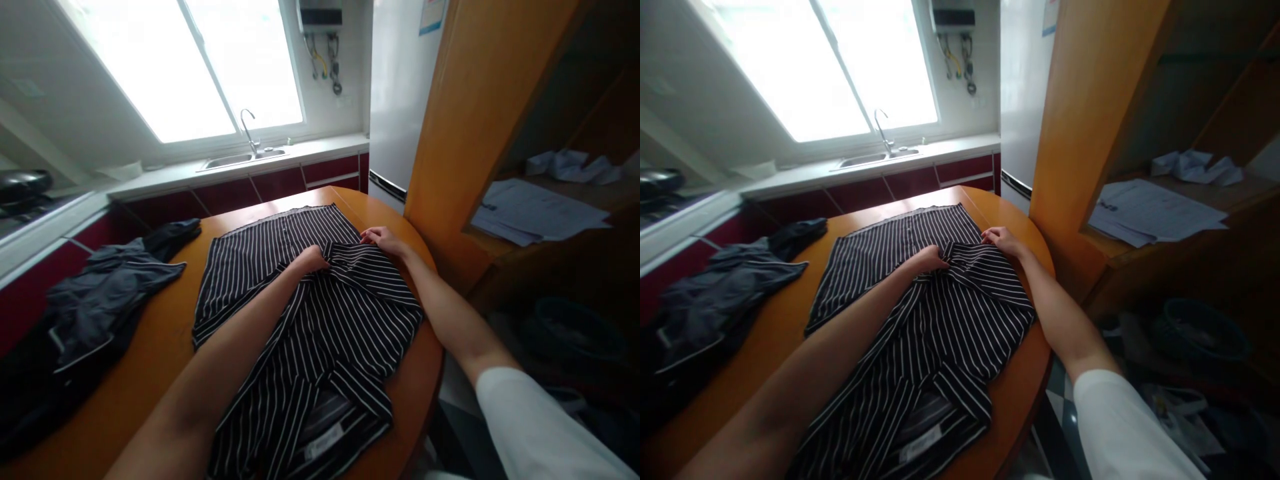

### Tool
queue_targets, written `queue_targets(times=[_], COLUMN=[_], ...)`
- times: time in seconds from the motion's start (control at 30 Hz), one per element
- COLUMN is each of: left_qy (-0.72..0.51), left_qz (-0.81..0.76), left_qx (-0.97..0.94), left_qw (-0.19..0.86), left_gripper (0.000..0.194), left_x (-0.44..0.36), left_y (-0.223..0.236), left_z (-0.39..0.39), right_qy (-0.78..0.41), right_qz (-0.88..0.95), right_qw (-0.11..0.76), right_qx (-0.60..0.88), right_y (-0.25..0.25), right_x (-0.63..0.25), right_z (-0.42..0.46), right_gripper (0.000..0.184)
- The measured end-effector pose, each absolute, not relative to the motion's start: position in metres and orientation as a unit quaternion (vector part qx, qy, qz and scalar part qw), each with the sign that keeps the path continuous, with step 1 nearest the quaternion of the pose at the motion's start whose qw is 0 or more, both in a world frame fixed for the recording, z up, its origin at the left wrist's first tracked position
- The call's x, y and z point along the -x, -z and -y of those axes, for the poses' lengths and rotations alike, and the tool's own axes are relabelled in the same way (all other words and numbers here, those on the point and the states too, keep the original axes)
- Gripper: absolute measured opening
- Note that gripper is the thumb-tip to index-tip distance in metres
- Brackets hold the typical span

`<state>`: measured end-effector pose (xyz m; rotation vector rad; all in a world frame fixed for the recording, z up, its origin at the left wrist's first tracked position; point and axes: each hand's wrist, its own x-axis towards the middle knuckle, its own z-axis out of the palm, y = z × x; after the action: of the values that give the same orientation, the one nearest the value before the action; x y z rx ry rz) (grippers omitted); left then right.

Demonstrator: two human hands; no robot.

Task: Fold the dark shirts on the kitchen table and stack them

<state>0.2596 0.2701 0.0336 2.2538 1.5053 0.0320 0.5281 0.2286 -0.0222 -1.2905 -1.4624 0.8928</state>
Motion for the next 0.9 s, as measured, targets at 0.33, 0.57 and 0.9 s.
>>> queue_targets(times=[0.33,0.57,0.9], left_qy=[-0.232,-0.309,-0.259], left_qz=[-0.465,-0.491,-0.56], left_qx=[-0.682,-0.626,-0.655], left_qw=[0.515,0.521,0.437], left_gripper=[0.017,0.03,0.035], left_x=[-0.224,-0.171,-0.14], left_y=[-0.096,-0.095,-0.037], left_z=[-0.251,-0.264,-0.276], right_qy=[-0.353,-0.338,-0.228], right_qz=[0.627,0.671,0.702], right_qw=[0.485,0.437,0.38], right_qx=[0.497,0.495,0.558], right_y=[0.012,0.017,0.035], right_x=[-0.516,-0.498,-0.497], right_z=[-0.217,-0.223,-0.234], right_gripper=[0.031,0.029,0.026])
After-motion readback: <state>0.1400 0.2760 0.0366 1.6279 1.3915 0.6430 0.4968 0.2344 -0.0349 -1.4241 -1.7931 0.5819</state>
